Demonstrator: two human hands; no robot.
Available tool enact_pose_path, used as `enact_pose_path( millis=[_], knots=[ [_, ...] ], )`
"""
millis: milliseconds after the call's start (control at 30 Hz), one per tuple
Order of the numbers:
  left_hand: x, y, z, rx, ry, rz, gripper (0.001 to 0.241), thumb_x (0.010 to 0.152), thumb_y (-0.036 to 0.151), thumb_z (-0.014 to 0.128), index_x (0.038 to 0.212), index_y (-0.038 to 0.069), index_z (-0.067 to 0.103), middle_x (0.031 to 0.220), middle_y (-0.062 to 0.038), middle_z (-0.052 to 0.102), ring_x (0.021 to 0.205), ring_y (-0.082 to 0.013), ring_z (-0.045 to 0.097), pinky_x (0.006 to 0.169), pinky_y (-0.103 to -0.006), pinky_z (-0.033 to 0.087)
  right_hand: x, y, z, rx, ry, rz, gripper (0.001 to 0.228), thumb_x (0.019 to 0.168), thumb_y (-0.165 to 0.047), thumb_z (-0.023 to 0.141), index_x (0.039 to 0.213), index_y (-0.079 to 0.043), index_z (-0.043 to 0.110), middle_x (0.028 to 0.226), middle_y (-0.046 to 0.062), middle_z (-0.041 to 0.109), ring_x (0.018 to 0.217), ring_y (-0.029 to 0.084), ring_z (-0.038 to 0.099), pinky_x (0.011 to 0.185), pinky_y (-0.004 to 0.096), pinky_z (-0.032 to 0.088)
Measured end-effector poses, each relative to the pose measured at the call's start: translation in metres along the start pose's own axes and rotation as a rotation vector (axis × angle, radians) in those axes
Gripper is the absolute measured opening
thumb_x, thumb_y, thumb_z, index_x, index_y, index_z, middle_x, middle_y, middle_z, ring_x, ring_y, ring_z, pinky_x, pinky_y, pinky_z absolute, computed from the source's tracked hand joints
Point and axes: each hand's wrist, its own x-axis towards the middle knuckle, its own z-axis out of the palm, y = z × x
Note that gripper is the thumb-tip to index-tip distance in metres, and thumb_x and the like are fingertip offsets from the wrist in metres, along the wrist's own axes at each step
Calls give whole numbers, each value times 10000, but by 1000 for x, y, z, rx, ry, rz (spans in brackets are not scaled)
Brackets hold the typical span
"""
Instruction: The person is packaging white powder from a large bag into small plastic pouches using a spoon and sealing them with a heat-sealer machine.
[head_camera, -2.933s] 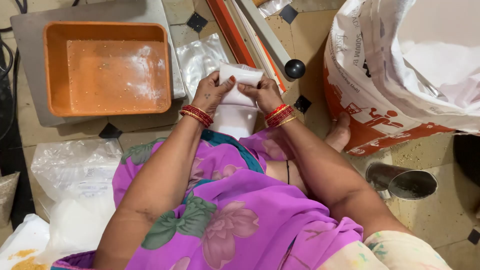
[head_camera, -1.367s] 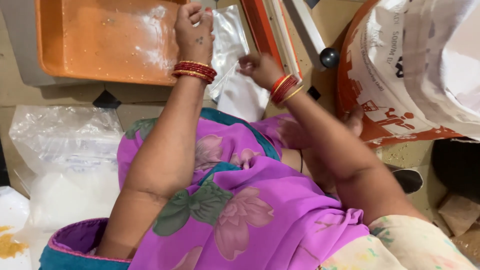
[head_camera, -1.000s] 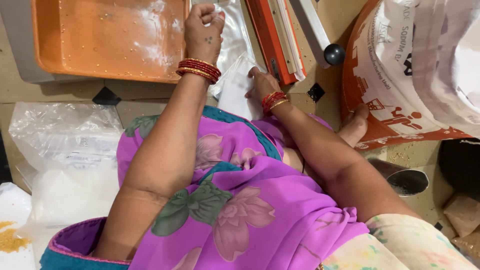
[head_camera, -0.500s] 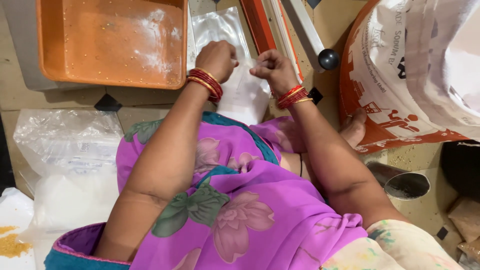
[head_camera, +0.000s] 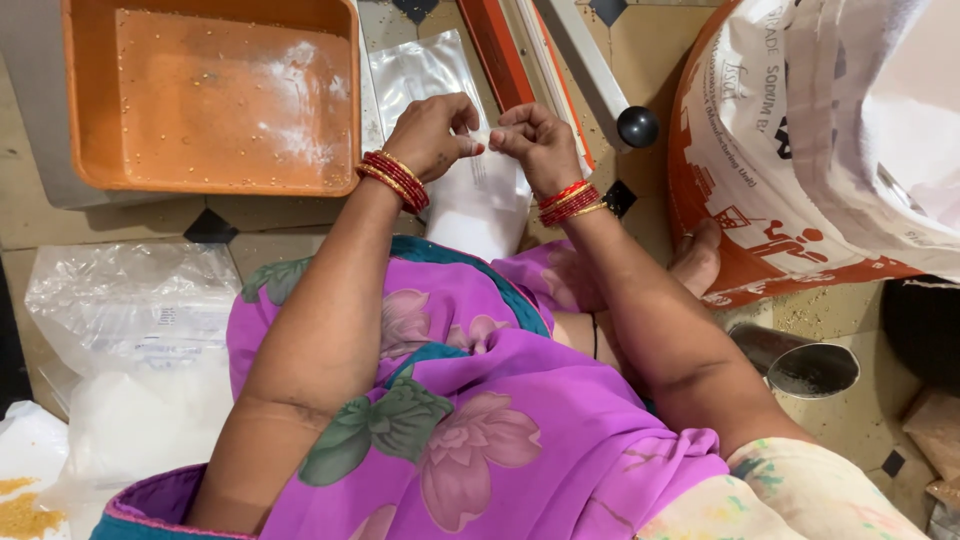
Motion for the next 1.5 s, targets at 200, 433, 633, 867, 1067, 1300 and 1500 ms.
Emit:
enact_pose_path(
  millis=[200, 433, 633, 867, 1067, 1300, 1500],
  knots=[
    [2, -7, 2, 73, -55, -48, 150, 842, 206, 812, 826, 67, 758, 815, -106, 755, 773, -229, 717, 731, -382, 549, 0, -1, 2, -61, -4, -34, 255, 939, 18, 723, 1172, 19, 619, 947, 86, 754, 890, 144, 736, 864, 279, 610],
    [-2, 3, -4, -54, -153, -62, 205, 849, 220, 811, 782, 46, 724, 728, -83, 734, 690, -173, 698, 676, -346, 540, 1, -1, 0, 170, 9, -29, 308, 893, 65, 762, 1142, 1, 592, 919, 96, 750, 846, 152, 719, 801, 275, 582],
    [0, -1, 3, -94, -203, -45, 261, 888, 245, 792, 779, 28, 699, 733, -78, 725, 707, -171, 692, 681, -341, 537, 4, 2, -2, 60, -1, -59, 226, 943, 37, 743, 1108, -7, 595, 907, 65, 718, 838, 135, 699, 797, 275, 584],
    [1, -10, -1, -62, -243, -89, 176, 881, 226, 760, 812, 66, 731, 730, -40, 730, 706, -138, 697, 697, -319, 546, 0, -9, 7, -89, 69, -166, 254, 950, -23, 727, 1149, -48, 570, 885, 13, 666, 793, 103, 664, 754, 256, 550],
    [-1, -1, -3, -170, -214, -91, 249, 894, 243, 775, 780, 39, 692, 721, -38, 694, 691, -122, 642, 667, -302, 526, 2, -5, 3, -5, 48, -127, 262, 985, -121, 725, 1213, -37, 627, 950, -1, 699, 891, 74, 665, 844, 232, 544],
    [-4, 5, -5, -265, -223, -176, 271, 960, 259, 718, 801, 50, 648, 705, -19, 625, 651, -132, 560, 607, -314, 484, -1, -9, -2, -43, 28, 19, 141, 965, -172, 747, 1006, -44, 706, 916, -8, 704, 815, 68, 627, 766, 231, 525],
    [-3, -1, 0, -317, -318, -160, 218, 890, 250, 723, 761, 86, 659, 684, 2, 631, 614, -105, 573, 556, -292, 489, 5, 4, -5, 27, 34, -1, 165, 1000, -211, 705, 948, -53, 702, 846, -20, 682, 737, 59, 597, 684, 225, 504]
  ],
)
